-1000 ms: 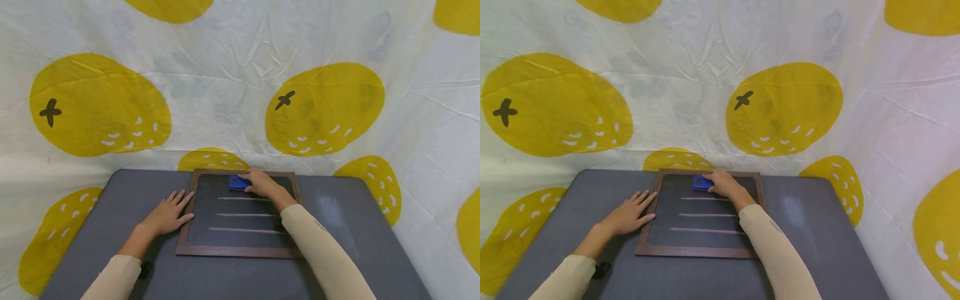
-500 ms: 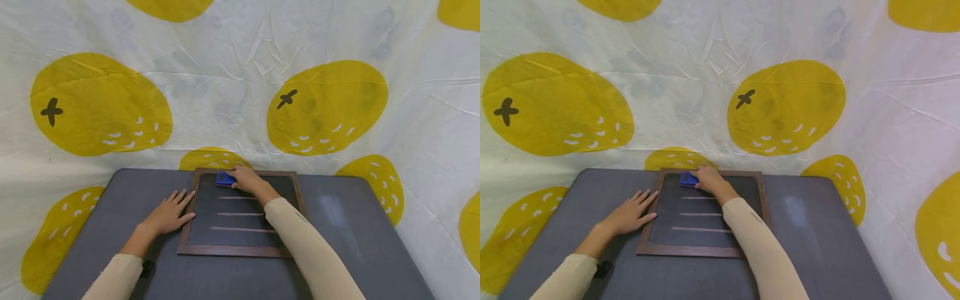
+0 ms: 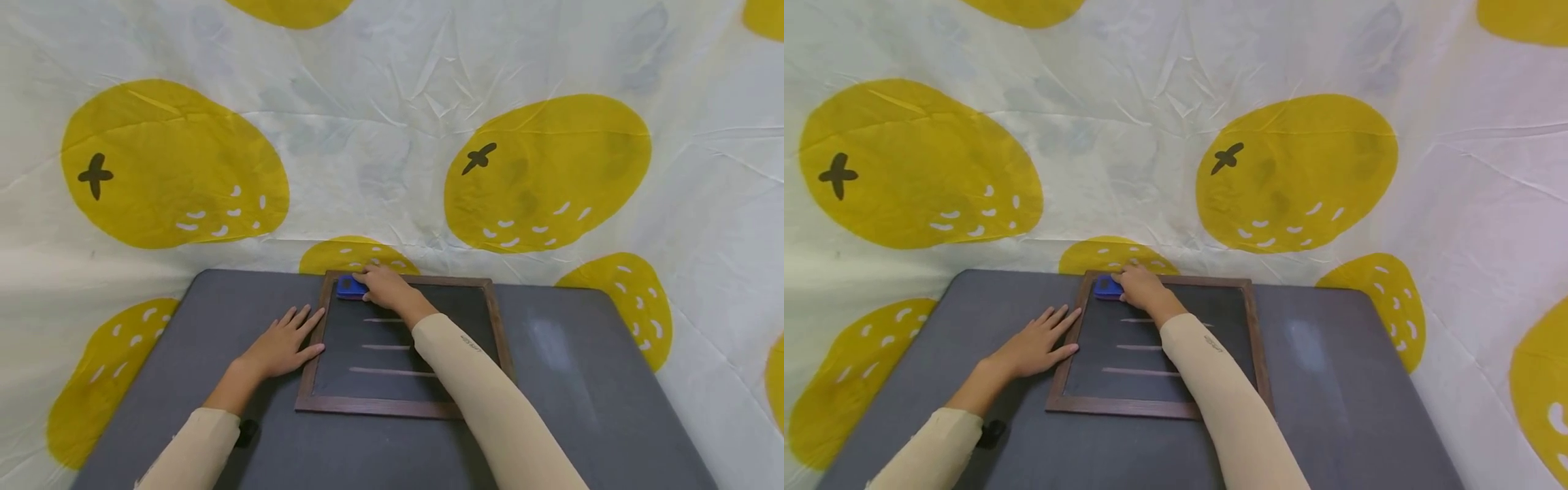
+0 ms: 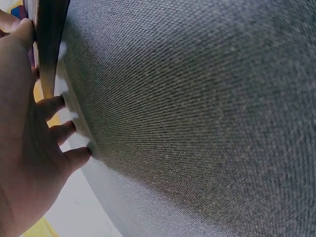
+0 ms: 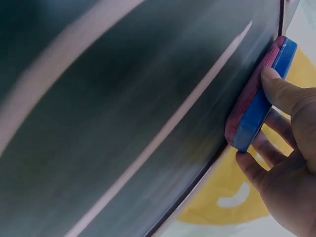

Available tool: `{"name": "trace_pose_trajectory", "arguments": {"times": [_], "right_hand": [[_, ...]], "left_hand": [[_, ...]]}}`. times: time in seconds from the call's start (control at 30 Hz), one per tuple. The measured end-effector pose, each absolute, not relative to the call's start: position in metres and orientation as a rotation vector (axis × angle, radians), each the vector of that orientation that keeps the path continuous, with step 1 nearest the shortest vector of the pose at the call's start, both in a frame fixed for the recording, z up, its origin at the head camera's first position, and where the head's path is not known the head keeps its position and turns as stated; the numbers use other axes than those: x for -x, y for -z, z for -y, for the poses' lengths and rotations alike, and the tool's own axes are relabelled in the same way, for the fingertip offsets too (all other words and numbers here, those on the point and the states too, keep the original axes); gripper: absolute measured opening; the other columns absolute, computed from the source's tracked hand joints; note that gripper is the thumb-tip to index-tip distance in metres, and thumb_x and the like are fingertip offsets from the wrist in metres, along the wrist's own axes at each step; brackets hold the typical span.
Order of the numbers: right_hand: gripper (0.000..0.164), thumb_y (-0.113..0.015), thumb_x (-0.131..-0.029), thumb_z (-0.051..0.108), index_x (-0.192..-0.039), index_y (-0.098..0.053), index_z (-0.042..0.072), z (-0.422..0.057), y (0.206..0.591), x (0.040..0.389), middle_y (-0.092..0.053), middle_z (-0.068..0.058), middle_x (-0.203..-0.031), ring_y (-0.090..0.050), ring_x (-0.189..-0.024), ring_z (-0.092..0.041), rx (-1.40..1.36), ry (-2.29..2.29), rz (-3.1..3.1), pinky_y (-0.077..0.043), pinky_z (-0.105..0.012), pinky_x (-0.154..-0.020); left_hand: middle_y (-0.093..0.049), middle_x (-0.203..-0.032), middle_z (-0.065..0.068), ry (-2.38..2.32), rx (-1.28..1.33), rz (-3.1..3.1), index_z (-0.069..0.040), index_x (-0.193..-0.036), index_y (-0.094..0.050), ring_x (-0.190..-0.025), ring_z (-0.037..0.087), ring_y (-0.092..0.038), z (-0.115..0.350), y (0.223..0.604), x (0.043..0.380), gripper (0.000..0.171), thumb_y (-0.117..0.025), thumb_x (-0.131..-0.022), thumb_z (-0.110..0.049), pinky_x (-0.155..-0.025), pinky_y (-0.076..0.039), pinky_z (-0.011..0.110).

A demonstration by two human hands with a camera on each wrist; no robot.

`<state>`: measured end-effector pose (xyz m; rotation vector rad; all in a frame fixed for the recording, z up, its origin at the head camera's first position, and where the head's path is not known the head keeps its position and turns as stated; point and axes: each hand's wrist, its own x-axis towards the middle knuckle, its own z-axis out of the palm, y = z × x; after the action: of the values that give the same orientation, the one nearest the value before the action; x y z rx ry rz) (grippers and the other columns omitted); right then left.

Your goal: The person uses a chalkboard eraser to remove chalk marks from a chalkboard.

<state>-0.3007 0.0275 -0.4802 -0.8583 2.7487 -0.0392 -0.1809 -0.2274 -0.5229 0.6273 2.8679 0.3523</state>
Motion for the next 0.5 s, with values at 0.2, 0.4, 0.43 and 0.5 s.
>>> {"name": "trace_pose_trajectory", "arguments": {"times": [0.2,0.4,0.43,0.5], "right_hand": [[0.063,-0.064,-0.103,0.031,-0.161,-0.04,0.022,-0.013,0.478,0.299,-0.037,-0.009,-0.166,-0.038,-0.152,-0.036,0.872,0.003,-2.758,-0.032,-0.049,-0.124],[0.064,-0.064,-0.103,0.033,-0.161,-0.039,0.022,-0.013,0.479,0.297,-0.036,-0.01,-0.166,-0.04,-0.15,-0.036,0.87,-0.017,-2.768,-0.035,-0.048,-0.123],[0.064,-0.064,-0.103,0.033,-0.161,-0.039,0.022,-0.013,0.479,0.297,-0.037,-0.01,-0.166,-0.041,-0.15,-0.035,0.872,-0.011,-2.769,-0.035,-0.048,-0.123],[0.064,-0.064,-0.103,0.033,-0.161,-0.04,0.022,-0.014,0.479,0.296,-0.038,-0.009,-0.165,-0.042,-0.149,-0.034,0.873,0.016,-2.768,-0.036,-0.048,-0.122]], "left_hand": [[-0.029,-0.167,0.023,-0.355,-0.638,-2.864,-0.019,-0.166,-0.025,-0.153,0.052,-0.024,0.227,0.519,0.182,0.077,-0.047,-0.105,-0.059,-0.115,-0.029,0.074],[-0.03,-0.167,0.024,-0.359,-0.642,-2.864,-0.018,-0.166,-0.027,-0.152,0.053,-0.026,0.225,0.516,0.182,0.076,-0.05,-0.105,-0.057,-0.114,-0.03,0.074],[-0.029,-0.167,0.023,-0.362,-0.642,-2.862,-0.018,-0.166,-0.026,-0.153,0.053,-0.025,0.225,0.517,0.182,0.076,-0.05,-0.105,-0.056,-0.114,-0.03,0.074],[-0.029,-0.167,0.023,-0.361,-0.642,-2.865,-0.018,-0.166,-0.026,-0.153,0.053,-0.025,0.226,0.518,0.183,0.076,-0.05,-0.105,-0.057,-0.114,-0.029,0.074]]}}
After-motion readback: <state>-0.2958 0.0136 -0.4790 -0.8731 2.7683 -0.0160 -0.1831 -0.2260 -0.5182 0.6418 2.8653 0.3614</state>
